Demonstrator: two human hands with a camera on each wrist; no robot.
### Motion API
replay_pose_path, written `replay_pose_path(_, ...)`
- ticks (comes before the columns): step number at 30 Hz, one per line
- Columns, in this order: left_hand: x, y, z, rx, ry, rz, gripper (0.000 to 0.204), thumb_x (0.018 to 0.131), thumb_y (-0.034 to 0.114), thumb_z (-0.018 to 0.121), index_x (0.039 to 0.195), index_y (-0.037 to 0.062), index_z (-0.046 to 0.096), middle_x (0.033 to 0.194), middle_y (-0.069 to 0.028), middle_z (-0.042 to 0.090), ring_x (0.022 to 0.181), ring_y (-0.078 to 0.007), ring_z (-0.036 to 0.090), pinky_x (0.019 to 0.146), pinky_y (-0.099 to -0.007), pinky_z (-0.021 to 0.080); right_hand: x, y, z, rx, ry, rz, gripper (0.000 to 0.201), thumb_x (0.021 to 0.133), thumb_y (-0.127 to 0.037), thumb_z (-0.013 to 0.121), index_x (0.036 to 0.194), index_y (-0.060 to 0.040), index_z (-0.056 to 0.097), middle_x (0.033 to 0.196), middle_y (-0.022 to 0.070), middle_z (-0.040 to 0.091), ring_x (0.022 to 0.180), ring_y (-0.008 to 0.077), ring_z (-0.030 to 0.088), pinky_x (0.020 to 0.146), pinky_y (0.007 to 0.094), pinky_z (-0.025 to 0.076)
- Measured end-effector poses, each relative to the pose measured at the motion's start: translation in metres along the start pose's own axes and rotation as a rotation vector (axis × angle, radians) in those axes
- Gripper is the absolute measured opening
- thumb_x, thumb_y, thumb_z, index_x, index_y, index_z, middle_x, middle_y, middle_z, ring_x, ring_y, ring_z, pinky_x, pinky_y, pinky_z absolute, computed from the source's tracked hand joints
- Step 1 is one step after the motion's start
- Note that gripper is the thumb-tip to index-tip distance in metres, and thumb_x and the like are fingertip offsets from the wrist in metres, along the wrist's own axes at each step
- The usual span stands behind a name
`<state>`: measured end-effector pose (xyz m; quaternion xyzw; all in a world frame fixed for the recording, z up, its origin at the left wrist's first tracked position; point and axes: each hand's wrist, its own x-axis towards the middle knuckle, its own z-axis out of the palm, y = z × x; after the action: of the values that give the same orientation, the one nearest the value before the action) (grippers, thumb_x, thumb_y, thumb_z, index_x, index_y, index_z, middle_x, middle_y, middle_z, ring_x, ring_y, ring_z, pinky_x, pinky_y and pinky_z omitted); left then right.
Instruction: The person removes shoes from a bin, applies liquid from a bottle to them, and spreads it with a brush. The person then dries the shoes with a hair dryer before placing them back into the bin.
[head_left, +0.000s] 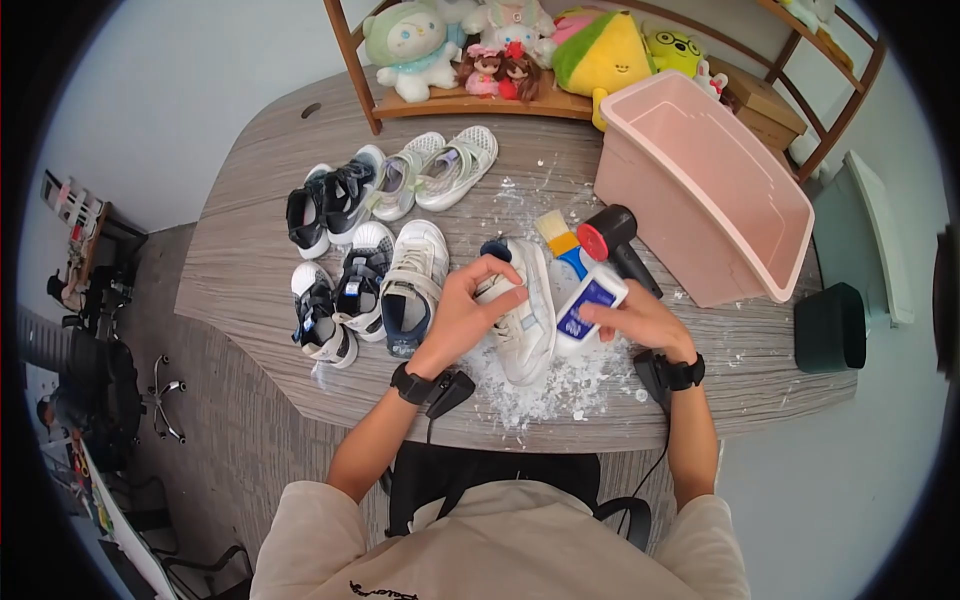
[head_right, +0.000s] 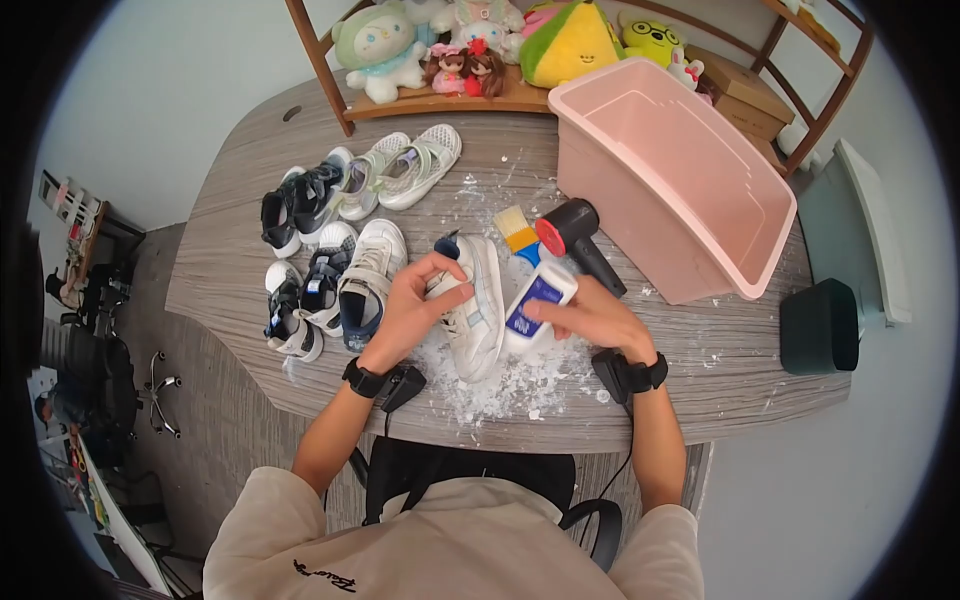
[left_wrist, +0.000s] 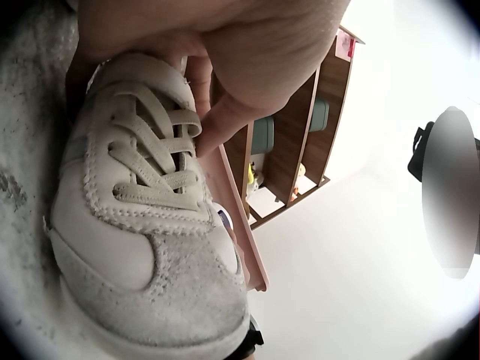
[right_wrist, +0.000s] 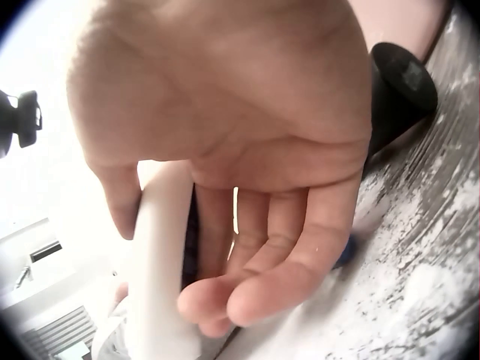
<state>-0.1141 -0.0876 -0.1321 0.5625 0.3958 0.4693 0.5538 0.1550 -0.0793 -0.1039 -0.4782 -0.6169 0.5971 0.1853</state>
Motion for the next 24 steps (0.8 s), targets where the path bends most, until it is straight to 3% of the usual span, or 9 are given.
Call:
replay_pose_path(2, -0.001, -0.001, 0.001, 0.003, 0.013, -0.005, 0.013, 0.086, 0.0, 0.074, 0.094, 0.0032, 0.064, 0.097, -0.0006, 0.066, 0.096, -0.0078, 0.059, 0.089, -0.0237, 0.046, 0.003, 0.004, -0.002, 0.02, 0.096, -0.026, 0.042, 0.091, -0.038, 0.074, 0.104, 0.0024, 0.069, 0.069, 0.0052, 0.065, 0.056, 0.0097, 0.059, 0.052, 0.0243, 0.048)
replay_pose_path(8, 0.0, 0.001, 0.003, 0.008, 0.016, -0.012, 0.013, 0.086, 0.001, 0.074, 0.094, 0.003, 0.064, 0.097, -0.0001, 0.066, 0.095, -0.0073, 0.059, 0.087, -0.0233, 0.046, 0.004, -0.002, 0.004, 0.04, 0.224, -0.077, 0.039, 0.091, -0.031, 0.075, 0.109, 0.0029, 0.067, 0.069, 0.0058, 0.066, 0.057, 0.0093, 0.061, 0.052, 0.0247, 0.048)
replay_pose_path(16, -0.002, 0.0, 0.001, -0.006, 0.001, -0.02, 0.013, 0.087, 0.001, 0.073, 0.094, 0.0026, 0.063, 0.099, -0.0012, 0.066, 0.097, -0.0079, 0.059, 0.088, -0.024, 0.046, 0.006, 0.004, 0.005, -0.095, 0.281, -0.097, 0.024, 0.089, -0.021, 0.075, 0.096, 0.0008, 0.068, 0.066, 0.0059, 0.067, 0.056, 0.0099, 0.061, 0.052, 0.0255, 0.045)
replay_pose_path(18, 0.0, 0.0, 0.001, -0.013, 0.004, -0.012, 0.013, 0.087, 0.001, 0.073, 0.094, 0.0028, 0.063, 0.1, -0.0016, 0.066, 0.098, -0.0083, 0.06, 0.089, -0.0243, 0.046, 0.008, 0.008, 0.001, -0.217, 0.347, -0.178, 0.023, 0.089, -0.02, 0.076, 0.096, 0.0005, 0.069, 0.065, 0.0065, 0.066, 0.056, 0.0102, 0.061, 0.054, 0.0265, 0.046)
replay_pose_path(24, 0.001, -0.002, 0.001, 0.034, 0.007, 0.038, 0.013, 0.087, 0.002, 0.074, 0.094, 0.0032, 0.064, 0.099, -0.0009, 0.066, 0.098, -0.0082, 0.06, 0.089, -0.024, 0.046, 0.006, 0.014, -0.006, -0.439, 0.503, -0.204, 0.021, 0.084, -0.014, 0.077, 0.097, 0.0002, 0.068, 0.065, 0.0108, 0.066, 0.056, 0.019, 0.063, 0.056, 0.0311, 0.048)
